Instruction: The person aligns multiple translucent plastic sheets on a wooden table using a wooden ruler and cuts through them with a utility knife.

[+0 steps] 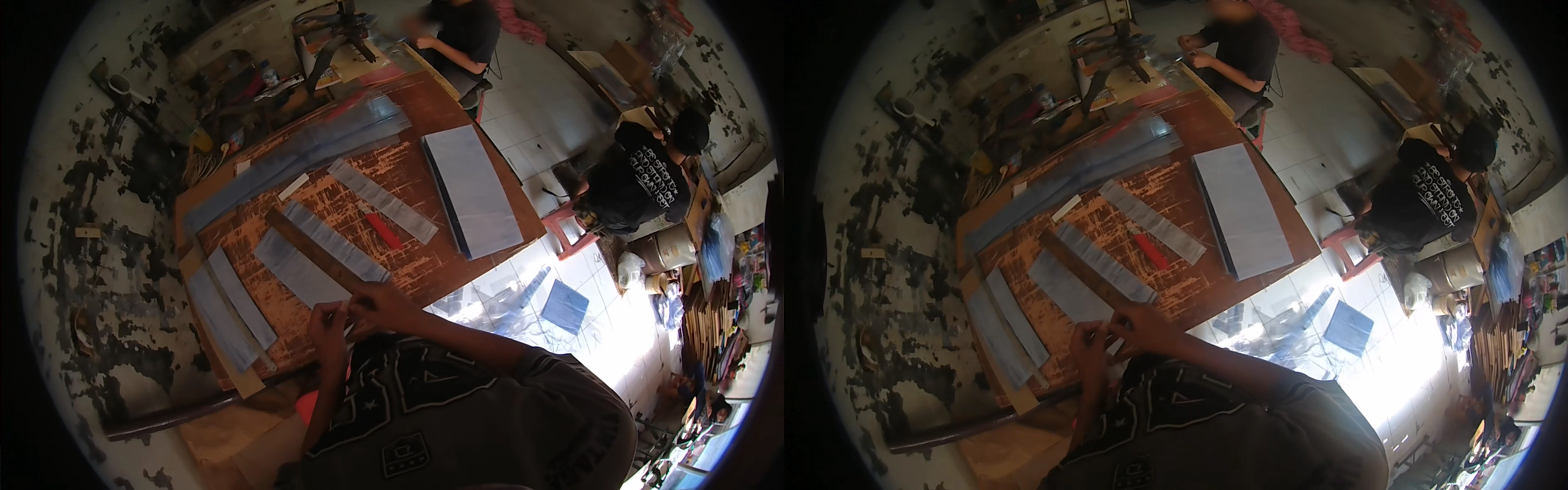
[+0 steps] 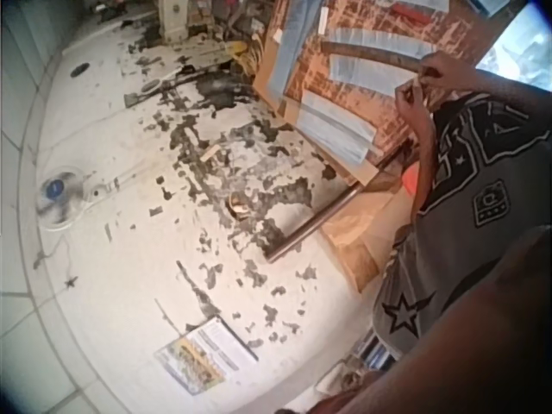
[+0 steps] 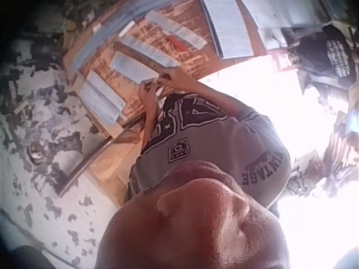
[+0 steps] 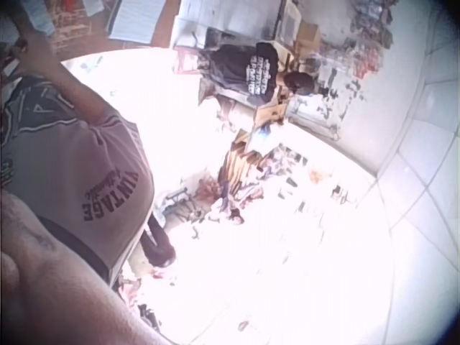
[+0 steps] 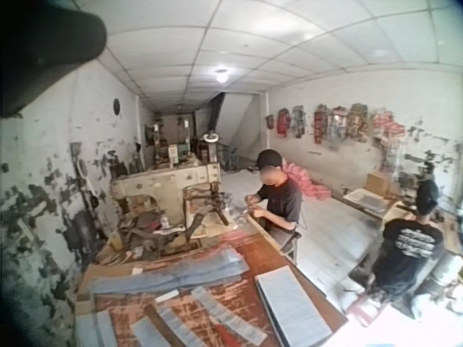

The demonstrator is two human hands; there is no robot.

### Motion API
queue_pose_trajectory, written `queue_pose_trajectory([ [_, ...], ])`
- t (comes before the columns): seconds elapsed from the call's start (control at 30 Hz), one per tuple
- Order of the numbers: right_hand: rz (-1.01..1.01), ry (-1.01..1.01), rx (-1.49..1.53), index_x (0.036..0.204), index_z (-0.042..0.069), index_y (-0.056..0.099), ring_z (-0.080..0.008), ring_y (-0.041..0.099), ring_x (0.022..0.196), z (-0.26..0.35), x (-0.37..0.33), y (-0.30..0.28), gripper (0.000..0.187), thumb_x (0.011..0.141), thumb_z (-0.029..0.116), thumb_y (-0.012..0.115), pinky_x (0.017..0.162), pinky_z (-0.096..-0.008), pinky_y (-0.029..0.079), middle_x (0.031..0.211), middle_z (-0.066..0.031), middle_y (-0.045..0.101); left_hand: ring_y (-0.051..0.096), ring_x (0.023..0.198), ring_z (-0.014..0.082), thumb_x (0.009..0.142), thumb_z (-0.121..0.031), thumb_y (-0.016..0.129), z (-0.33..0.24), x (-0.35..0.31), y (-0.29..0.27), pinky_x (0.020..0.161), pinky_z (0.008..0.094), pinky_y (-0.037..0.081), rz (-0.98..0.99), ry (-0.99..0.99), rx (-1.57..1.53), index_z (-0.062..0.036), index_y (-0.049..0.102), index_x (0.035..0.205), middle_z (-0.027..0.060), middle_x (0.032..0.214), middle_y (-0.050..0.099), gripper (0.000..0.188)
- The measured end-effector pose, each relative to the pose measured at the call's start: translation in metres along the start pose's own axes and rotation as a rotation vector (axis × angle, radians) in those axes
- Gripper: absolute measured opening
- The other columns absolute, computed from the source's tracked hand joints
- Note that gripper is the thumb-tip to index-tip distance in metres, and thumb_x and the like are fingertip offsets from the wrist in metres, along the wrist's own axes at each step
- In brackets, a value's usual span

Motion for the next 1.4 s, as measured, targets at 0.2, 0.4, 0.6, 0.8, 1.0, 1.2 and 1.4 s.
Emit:
queue_pose_trajectory([
  [0.2,-0.03,-0.022,0.014,0.097,0.002,0.066,-0.031,0.07,0.084,-0.005,0.005,0.001,0.021,0.088,0.02,0.073,0.075,-0.0399,0.054,0.09,-0.0149,0.069,0.066,0.089,0.015,0.098,-0.01,0.066,-0.009,0.0,0.003,0.08,0.0321,0.059,-0.021,-0.067,-0.161,-0.0019,0.056,0.101,0.007,0.097,0.063,0.013],
  [0.4,-0.087,-0.075,0.05,0.095,0.001,0.065,-0.0304,0.067,0.084,-0.001,0.008,-0.001,0.014,0.087,0.011,0.07,0.075,-0.0384,0.052,0.091,-0.0145,0.065,0.064,0.082,0.0129,0.097,-0.011,0.067,-0.004,0.005,-0.006,0.073,0.0291,0.055,0.018,-0.056,-0.022,-0.0025,0.059,0.096,0.0054,0.089,0.064,0.011],
  [0.6,-0.051,-0.119,0.036,0.095,0.002,0.066,-0.0303,0.066,0.082,0.002,0.01,-0.006,0.014,0.086,0.012,0.072,0.073,-0.0389,0.051,0.088,-0.014,0.064,0.06,0.077,0.0099,0.098,-0.013,0.066,-0.009,0.004,-0.006,0.069,0.0254,0.05,0.064,-0.061,-0.016,-0.0026,0.062,0.095,0.0031,0.083,0.065,0.011],
  [0.8,-0.058,-0.168,-0.002,0.092,0.003,0.069,-0.0309,0.065,0.076,0.007,0.013,0.0,0.01,0.086,0.011,0.072,0.07,-0.0386,0.05,0.081,-0.0127,0.063,0.059,0.076,0.0081,0.102,-0.018,0.061,-0.005,0.004,-0.005,0.067,0.0229,0.046,0.099,-0.202,0.079,-0.0028,0.063,0.092,0.0017,0.083,0.065,0.018],
  [1.0,-0.089,-0.109,-0.075,0.093,0.001,0.066,-0.0343,0.064,0.074,0.011,0.015,-0.003,0.013,0.09,0.014,0.069,0.067,-0.0425,0.048,0.08,-0.0164,0.061,0.053,0.07,0.0059,0.105,-0.024,0.057,0.005,0.0,-0.006,0.063,0.022,0.042,0.181,-0.252,-0.159,-0.0069,0.06,0.09,-0.0006,0.08,0.061,0.023],
  [1.2,-0.054,-0.028,-0.095,0.094,0.001,0.066,-0.0375,0.062,0.071,0.016,0.013,-0.003,0.02,0.096,0.022,0.065,0.064,-0.0435,0.047,0.074,-0.0179,0.06,0.05,0.068,0.0041,0.105,-0.024,0.056,0.0,0.0,-0.003,0.056,0.0189,0.036,0.19,-0.195,-0.301,-0.0115,0.055,0.096,0.0,0.085,0.061,0.015],
  [1.4,0.156,0.045,0.046,0.091,0.002,0.068,-0.0269,0.067,0.07,0.012,0.008,0.002,0.027,0.1,0.027,0.061,0.066,-0.0378,0.05,0.076,-0.0141,0.066,0.053,0.067,0.0054,0.105,-0.023,0.057,-0.016,0.002,0.001,0.06,0.0222,0.042,0.048,-0.152,-0.226,-0.0083,0.057,0.092,-0.0017,0.08,0.061,0.02],
])
Point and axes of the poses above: each hand's wrist, its own x-axis towards the middle knuckle, its own y-axis out of the palm, z = x × y, the point moved 2 cm from there along x, towards the middle knuckle
